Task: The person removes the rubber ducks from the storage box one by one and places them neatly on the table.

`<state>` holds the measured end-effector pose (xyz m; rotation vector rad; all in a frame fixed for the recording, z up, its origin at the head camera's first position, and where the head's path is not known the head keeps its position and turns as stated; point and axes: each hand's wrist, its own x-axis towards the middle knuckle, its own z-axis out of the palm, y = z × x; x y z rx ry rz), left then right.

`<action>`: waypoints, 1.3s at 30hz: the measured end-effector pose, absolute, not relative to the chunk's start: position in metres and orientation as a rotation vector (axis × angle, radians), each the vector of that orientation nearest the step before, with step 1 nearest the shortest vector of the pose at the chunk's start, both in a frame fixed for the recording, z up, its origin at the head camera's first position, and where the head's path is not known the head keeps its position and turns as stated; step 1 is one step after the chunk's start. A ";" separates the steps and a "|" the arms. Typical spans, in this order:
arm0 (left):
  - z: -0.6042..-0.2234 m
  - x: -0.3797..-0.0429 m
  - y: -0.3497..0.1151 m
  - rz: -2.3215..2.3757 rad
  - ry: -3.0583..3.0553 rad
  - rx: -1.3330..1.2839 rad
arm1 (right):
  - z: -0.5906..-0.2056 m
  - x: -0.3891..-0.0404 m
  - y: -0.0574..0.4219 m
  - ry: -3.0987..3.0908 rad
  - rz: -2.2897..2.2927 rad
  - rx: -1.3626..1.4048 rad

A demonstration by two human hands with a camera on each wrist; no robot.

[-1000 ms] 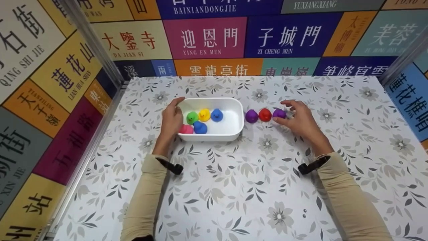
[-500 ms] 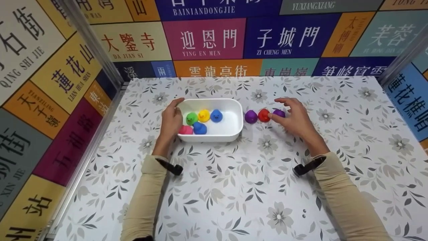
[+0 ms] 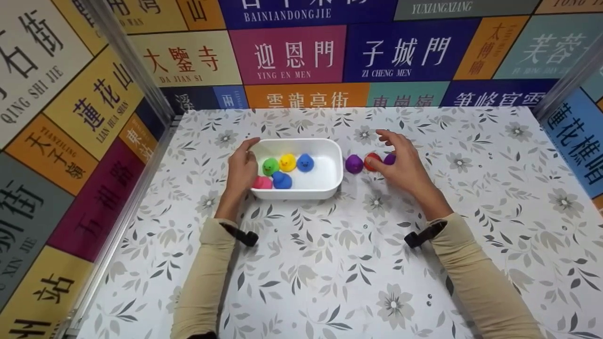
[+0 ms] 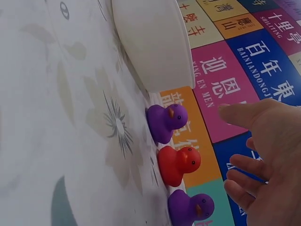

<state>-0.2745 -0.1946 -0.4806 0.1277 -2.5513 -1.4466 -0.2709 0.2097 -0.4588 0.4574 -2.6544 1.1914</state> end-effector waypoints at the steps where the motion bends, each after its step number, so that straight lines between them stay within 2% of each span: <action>1: -0.480 -0.275 -0.195 -1.445 -2.551 0.127 | -0.459 -0.271 0.207 -2.654 1.199 0.463; 27: -0.480 -0.274 -0.194 -1.471 -2.551 0.142 | -0.453 -0.259 0.129 -2.641 1.305 0.672; 39: -0.480 -0.276 -0.195 -1.497 -2.564 0.170 | -0.459 -0.252 0.104 -2.691 1.279 0.675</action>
